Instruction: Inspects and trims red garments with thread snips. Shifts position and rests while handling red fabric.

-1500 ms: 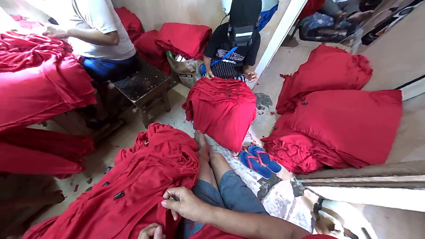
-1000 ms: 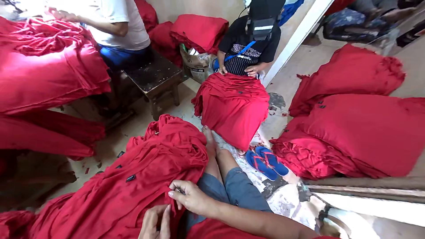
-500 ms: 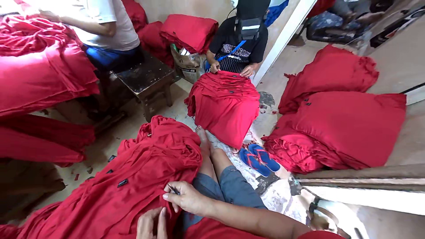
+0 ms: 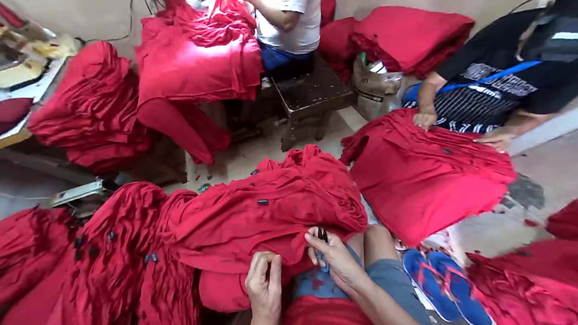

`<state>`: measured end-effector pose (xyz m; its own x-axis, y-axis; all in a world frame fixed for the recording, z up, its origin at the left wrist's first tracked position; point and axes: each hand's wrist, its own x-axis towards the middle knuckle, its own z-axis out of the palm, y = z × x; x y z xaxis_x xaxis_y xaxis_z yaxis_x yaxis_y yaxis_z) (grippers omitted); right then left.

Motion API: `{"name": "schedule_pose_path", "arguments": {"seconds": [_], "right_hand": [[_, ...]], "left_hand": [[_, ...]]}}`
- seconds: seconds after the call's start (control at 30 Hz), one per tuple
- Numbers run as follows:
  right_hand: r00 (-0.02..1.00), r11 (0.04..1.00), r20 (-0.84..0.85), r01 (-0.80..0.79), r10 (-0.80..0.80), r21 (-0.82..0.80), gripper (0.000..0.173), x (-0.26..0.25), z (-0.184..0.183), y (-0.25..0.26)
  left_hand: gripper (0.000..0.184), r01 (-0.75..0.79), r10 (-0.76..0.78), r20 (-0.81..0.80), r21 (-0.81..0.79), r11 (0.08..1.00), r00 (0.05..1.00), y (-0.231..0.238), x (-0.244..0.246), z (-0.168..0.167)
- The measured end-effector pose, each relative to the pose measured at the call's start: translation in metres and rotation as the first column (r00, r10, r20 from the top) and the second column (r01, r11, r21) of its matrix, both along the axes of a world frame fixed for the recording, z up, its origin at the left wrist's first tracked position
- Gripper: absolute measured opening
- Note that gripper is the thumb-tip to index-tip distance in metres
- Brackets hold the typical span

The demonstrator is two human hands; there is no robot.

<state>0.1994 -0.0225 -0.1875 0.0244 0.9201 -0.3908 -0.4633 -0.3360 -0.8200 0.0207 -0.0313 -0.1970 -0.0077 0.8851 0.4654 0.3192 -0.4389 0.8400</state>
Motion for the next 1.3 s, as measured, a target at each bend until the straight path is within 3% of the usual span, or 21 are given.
{"name": "schedule_pose_path", "arguments": {"seconds": [0.07,0.2,0.4,0.5,0.6,0.67,0.77,0.9,1.0,1.17,1.3], "right_hand": [[1.0,1.0,0.008,0.001,-0.001,0.004,0.01,0.0,0.001,-0.001],[1.0,1.0,0.015,0.005,-0.006,0.024,0.01,-0.001,0.001,-0.003],[0.919,0.982,0.388,-0.126,0.061,0.143,0.007,0.001,-0.008,-0.004],[0.973,0.991,0.232,-0.016,-0.016,0.135,0.001,-0.002,-0.009,-0.002],[0.998,0.997,0.004,0.065,-0.065,0.038,0.005,-0.003,-0.004,-0.001],[0.997,0.997,-0.04,0.072,-0.071,0.016,0.005,-0.004,-0.003,-0.002],[0.998,0.998,-0.031,0.054,-0.053,0.032,0.006,-0.006,-0.001,-0.004],[0.998,0.996,0.044,0.036,-0.04,0.079,0.005,-0.008,0.002,-0.004],[0.994,0.994,0.098,0.028,-0.039,0.104,0.005,-0.007,0.002,-0.004],[0.995,0.99,0.091,0.027,-0.04,0.137,0.004,-0.006,-0.006,-0.005],[0.995,0.993,0.066,0.062,-0.069,0.101,0.005,-0.004,-0.005,-0.003]], "left_hand": [[0.013,0.029,-0.03,-0.033,-0.007,1.0,0.999,0.003,0.006,0.001],[0.038,0.093,-0.109,-0.289,-0.067,0.993,0.951,0.01,0.015,-0.006],[0.05,0.061,-0.081,-0.353,-0.067,0.996,0.932,0.007,0.018,-0.016],[0.034,0.052,-0.024,-0.387,0.062,0.997,0.922,0.003,0.009,-0.016],[0.037,0.081,-0.046,-0.312,0.101,0.992,0.949,-0.002,-0.001,-0.019],[0.032,0.031,-0.021,-0.25,0.039,0.999,0.968,-0.003,-0.002,-0.016],[0.015,-0.016,0.012,-0.175,-0.023,1.0,0.984,0.0,0.002,-0.009],[0.024,0.064,-0.044,-0.246,0.071,0.995,0.968,0.01,0.012,-0.007],[0.013,0.076,-0.047,-0.259,0.104,0.992,0.965,0.017,0.016,-0.008],[0.012,0.206,-0.199,0.051,-0.262,0.943,0.979,0.016,0.007,0.008],[0.009,0.254,-0.158,0.236,-0.466,0.848,0.959,0.011,0.0,0.012]]}}
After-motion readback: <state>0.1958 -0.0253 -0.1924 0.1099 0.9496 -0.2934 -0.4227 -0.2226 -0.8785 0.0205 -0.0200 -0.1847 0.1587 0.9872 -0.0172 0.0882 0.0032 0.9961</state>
